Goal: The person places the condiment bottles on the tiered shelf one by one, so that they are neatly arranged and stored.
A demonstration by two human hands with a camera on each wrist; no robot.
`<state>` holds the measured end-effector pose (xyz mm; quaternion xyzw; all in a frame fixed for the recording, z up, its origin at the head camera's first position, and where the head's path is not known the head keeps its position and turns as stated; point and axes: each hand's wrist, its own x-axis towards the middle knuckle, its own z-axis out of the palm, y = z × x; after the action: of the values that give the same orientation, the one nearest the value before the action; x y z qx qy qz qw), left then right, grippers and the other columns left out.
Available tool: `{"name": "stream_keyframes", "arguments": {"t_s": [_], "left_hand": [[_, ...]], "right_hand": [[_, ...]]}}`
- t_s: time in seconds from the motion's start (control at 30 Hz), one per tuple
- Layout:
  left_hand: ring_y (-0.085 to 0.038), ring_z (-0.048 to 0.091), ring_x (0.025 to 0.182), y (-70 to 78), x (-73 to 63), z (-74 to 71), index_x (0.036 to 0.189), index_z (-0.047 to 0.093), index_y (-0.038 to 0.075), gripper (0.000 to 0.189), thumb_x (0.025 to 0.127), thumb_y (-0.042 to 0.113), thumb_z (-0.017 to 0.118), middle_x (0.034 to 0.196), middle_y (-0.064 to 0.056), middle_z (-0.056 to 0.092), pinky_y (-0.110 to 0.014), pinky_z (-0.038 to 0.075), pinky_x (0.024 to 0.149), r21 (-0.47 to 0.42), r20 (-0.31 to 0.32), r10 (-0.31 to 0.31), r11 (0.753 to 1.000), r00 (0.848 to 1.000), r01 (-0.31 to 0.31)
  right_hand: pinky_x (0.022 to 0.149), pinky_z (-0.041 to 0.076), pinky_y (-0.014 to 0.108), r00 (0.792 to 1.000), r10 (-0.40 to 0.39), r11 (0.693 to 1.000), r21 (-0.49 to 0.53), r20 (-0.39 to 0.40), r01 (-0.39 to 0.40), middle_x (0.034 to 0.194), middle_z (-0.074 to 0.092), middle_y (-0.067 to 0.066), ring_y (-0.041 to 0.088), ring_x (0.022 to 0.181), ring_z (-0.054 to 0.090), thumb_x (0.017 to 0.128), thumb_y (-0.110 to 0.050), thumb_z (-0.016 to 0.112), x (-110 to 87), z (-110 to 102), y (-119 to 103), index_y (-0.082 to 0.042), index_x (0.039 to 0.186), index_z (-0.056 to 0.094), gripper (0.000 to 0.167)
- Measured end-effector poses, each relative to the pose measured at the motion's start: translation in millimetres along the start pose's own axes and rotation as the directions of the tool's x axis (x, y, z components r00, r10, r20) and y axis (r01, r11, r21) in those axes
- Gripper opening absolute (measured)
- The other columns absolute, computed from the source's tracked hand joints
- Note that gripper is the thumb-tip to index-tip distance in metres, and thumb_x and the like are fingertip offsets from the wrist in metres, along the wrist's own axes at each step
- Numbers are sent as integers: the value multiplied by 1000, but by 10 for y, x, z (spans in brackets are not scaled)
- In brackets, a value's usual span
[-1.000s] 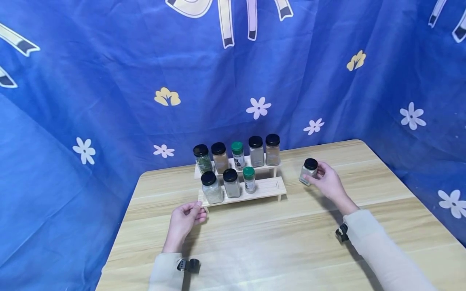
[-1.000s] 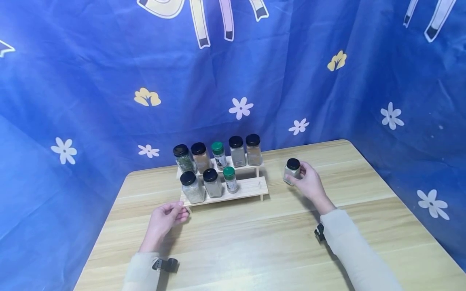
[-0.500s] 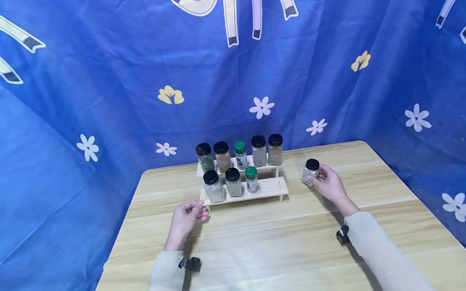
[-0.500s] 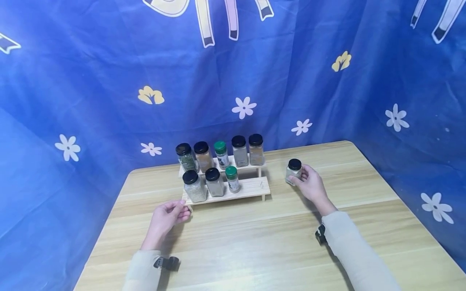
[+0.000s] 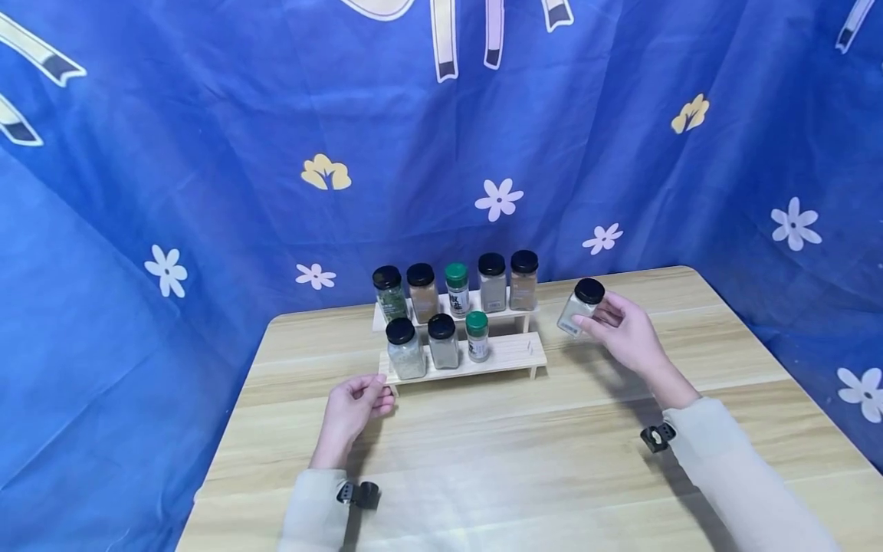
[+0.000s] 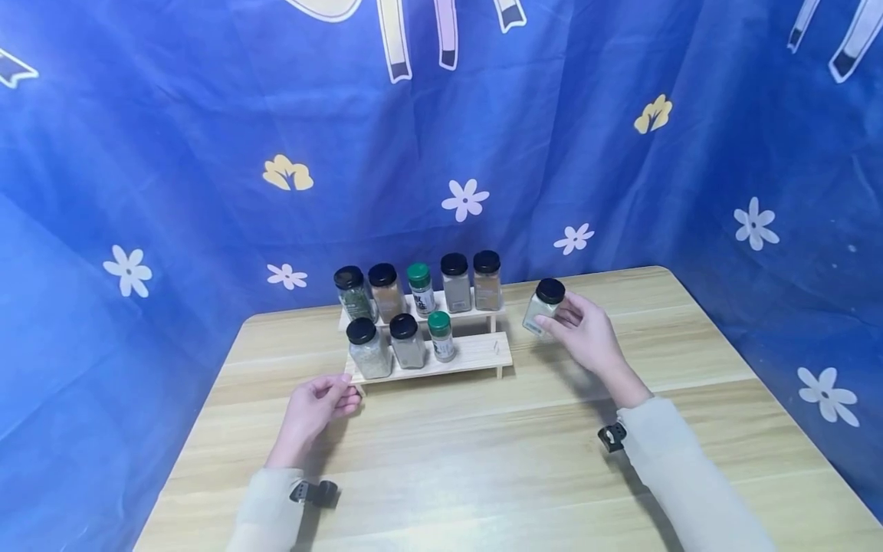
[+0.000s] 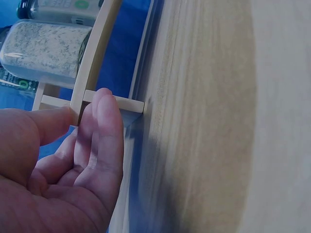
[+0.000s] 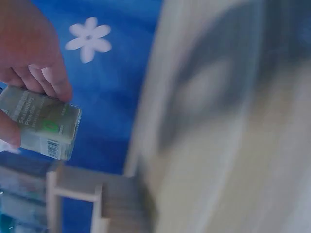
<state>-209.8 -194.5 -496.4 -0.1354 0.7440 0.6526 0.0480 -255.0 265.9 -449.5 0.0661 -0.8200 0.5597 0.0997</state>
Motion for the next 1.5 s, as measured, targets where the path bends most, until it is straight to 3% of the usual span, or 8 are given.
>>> {"name": "stream_keyframes", "arguments": {"t_s": [0.23, 0.47, 0.57, 0.73, 0.9, 1.37, 1.5], "left_hand": [[-12, 76, 76, 6, -7, 13, 127, 61, -12, 34, 107, 15, 63, 92, -10, 77, -26, 71, 77, -9, -6, 4, 1000, 1000, -4], [-12, 75, 75, 4, -22, 23, 126, 62, -12, 33, 107, 14, 62, 92, -11, 77, -24, 70, 76, -12, -8, 9, 1000, 1000, -9], [-12, 75, 76, 5, -31, 30, 126, 62, -12, 33, 107, 15, 62, 94, -13, 77, -25, 70, 77, -7, -9, 9, 1000, 1000, -9], [-12, 76, 77, -5, -46, 45, 125, 63, -11, 33, 107, 16, 63, 96, -15, 78, -26, 71, 77, -2, -14, 11, 1000, 1000, -11], [-14, 76, 76, -23, -45, 68, 125, 63, -12, 33, 107, 15, 63, 96, -18, 78, -27, 71, 76, -15, -13, 16, 1000, 1000, -17], [-13, 76, 76, -34, -47, 74, 126, 62, -13, 35, 107, 15, 64, 93, -14, 78, -28, 71, 76, -23, -4, 12, 1000, 1000, -12], [-14, 76, 75, -30, -51, 70, 126, 62, -13, 35, 107, 15, 63, 92, -14, 78, -28, 71, 76, -17, -4, 15, 1000, 1000, -15]], "right_hand": [[97, 57, 7, 998, -25, 999, 48, 63, 22, 136, 67, 29, -9, 106, 67, 94, -14, 81, 4, 127, -344, 3, 141, 59, 54], [108, 58, 24, 977, -97, 994, 69, 191, 86, 135, 69, 27, 34, 125, 69, 93, -6, 80, -18, 357, -411, 3, 143, 58, 55], [115, 55, 36, 957, -124, 990, 91, 261, 103, 137, 67, 28, 42, 130, 65, 93, -3, 78, -28, 475, -368, 5, 143, 56, 55], [119, 51, 46, 934, -121, 990, 104, 335, 91, 142, 63, 29, 44, 134, 62, 95, -4, 76, -32, 644, -269, 5, 147, 52, 59], [120, 50, 50, 929, -108, 992, 98, 353, 78, 143, 61, 31, 45, 135, 61, 95, -5, 76, -35, 730, -178, 7, 148, 50, 60], [126, 39, 56, 905, -102, 989, 144, 414, 45, 155, 47, 35, 51, 145, 47, 98, -1, 70, -41, 728, -130, 10, 155, 37, 67], [126, 38, 57, 904, -107, 987, 150, 413, 49, 154, 48, 34, 51, 146, 47, 97, -2, 72, -50, 725, -84, 9, 154, 39, 67]]}}
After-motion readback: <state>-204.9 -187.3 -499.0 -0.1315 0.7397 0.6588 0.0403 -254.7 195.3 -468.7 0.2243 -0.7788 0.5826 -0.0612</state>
